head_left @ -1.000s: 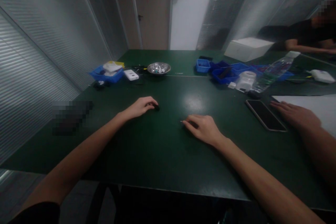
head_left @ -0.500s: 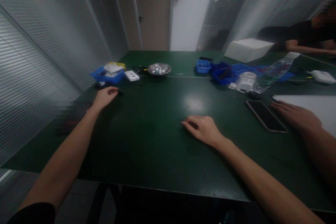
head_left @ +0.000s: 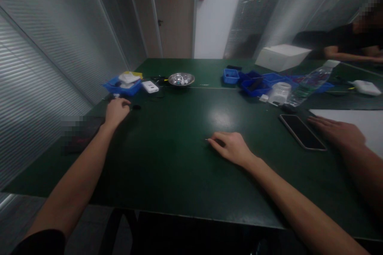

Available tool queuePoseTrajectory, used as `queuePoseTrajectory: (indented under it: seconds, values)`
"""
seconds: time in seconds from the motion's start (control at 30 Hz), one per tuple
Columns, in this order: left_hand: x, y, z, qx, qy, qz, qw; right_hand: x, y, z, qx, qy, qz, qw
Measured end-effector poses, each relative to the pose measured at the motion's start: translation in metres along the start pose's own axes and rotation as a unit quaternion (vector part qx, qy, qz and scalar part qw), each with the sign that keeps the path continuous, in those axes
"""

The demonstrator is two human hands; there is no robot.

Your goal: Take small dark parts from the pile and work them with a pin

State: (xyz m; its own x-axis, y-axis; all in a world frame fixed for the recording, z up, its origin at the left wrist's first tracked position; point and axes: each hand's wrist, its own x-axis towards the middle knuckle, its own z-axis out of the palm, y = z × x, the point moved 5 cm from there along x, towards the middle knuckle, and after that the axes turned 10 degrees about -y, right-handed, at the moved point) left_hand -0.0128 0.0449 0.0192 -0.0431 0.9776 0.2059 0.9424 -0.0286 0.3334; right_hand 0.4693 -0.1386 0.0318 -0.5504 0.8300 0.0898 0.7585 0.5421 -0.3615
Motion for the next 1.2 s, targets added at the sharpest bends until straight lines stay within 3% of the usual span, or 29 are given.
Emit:
queuePoseTrajectory:
  seconds: [0.13,0.23,0.33,0.5,0.73,0.97,1.2]
  values:
    - [0.012,-0.022,0.008,-0.008,-0.142,-0.091,0.986,0.000,0.001,0.001,-0.002,0.000,0.001,1.000]
    - [0.016,-0.025,0.009,-0.017,-0.176,-0.111,0.978,0.000,0.002,0.002,-0.004,0.004,-0.002,1.000]
    - [0.014,-0.021,0.008,-0.018,-0.160,-0.116,0.980,0.000,0.002,0.002,-0.011,0.007,0.002,1.000]
    - [0.007,-0.014,-0.003,-0.057,-0.052,-0.089,0.993,0.000,0.002,0.002,-0.009,0.001,0.000,1.000]
    - [0.006,0.000,-0.004,-0.147,-0.020,-0.063,0.987,0.001,0.002,0.002,-0.009,0.005,0.001,1.000]
    - [0.008,0.018,0.005,-0.126,-0.027,0.008,0.992,0.000,0.003,0.003,-0.011,0.001,0.002,1.000]
    - [0.011,0.004,0.019,-0.128,-0.062,-0.016,0.990,0.001,0.001,0.002,-0.009,-0.004,0.002,1.000]
